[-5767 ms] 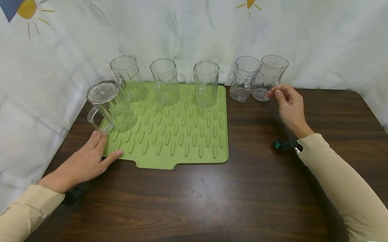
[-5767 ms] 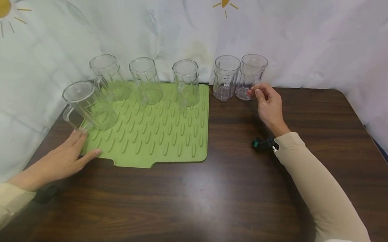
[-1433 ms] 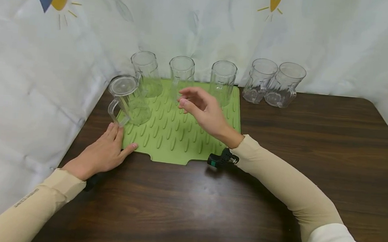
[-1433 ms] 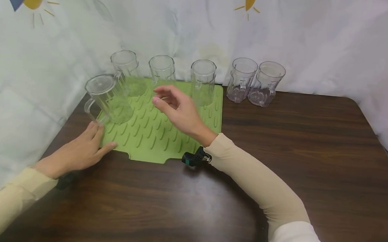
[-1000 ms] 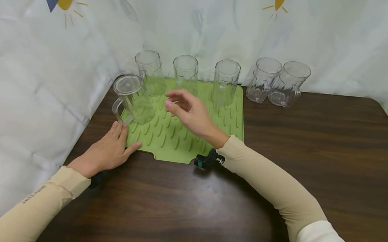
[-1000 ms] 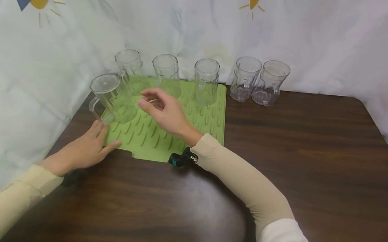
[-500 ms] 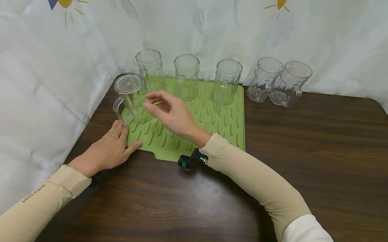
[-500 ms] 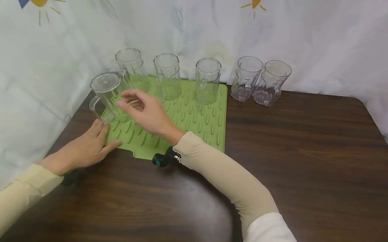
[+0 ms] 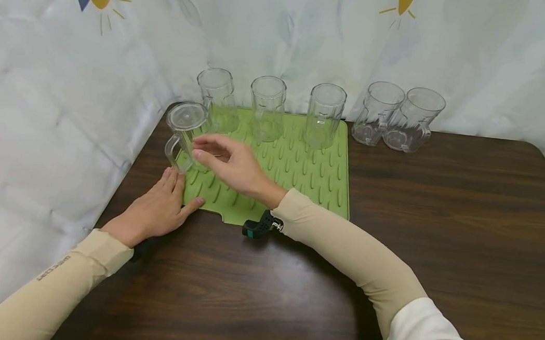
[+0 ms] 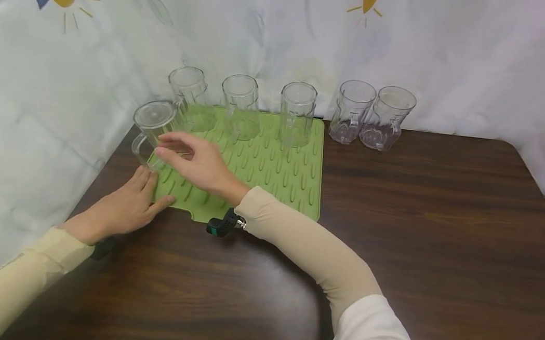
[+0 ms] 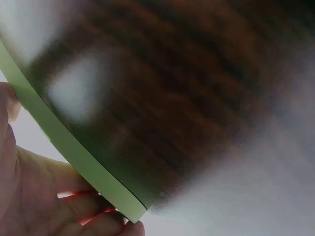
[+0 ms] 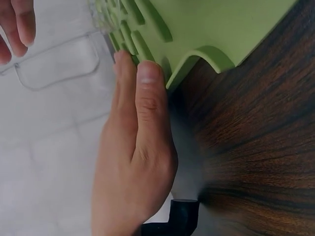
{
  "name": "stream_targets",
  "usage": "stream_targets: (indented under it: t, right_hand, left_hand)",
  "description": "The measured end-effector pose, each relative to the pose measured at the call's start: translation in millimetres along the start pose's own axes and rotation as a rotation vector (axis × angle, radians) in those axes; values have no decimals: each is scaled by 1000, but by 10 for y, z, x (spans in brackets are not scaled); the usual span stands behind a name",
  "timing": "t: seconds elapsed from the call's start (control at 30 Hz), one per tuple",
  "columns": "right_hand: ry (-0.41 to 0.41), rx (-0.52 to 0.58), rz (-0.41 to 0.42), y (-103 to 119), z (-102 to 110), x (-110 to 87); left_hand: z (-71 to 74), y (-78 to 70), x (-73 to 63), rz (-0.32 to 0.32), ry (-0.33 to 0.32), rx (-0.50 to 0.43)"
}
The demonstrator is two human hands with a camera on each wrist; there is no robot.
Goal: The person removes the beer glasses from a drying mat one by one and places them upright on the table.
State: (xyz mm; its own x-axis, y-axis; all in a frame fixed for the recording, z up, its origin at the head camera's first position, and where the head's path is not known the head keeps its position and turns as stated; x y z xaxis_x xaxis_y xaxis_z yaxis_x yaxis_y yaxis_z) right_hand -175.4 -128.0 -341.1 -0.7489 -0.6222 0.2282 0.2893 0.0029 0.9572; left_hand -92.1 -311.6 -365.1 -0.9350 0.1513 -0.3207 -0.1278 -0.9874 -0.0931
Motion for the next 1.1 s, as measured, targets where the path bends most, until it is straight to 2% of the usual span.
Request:
stream_targets:
  t: [0.2, 0.73, 1.1]
  right_hand:
    - [13, 27, -5, -23, -49, 30]
    - [17, -6, -34, -95, -140, 103]
    - [58, 4, -32, -141, -293, 173]
  left_hand:
    - [-2, -7, 3, 4, 0, 9]
    - [-17, -12, -3, 13, -12, 38]
    - [-15, -23, -6, 12, 2, 36]
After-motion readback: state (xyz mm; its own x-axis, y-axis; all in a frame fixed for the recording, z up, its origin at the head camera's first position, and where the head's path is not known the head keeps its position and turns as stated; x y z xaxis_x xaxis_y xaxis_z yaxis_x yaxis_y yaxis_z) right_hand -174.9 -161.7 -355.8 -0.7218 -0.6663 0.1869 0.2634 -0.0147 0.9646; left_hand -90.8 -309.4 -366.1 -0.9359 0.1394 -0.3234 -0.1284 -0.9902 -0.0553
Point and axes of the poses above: each hand's wrist, its own x-axis towards the middle knuckle, its own z-axis out of the back of the hand, y = z × x, the point moved 2 cm from there along x, towards the middle knuckle, and after that the axes turned 2 degrees about x, right-handed, at the moved point
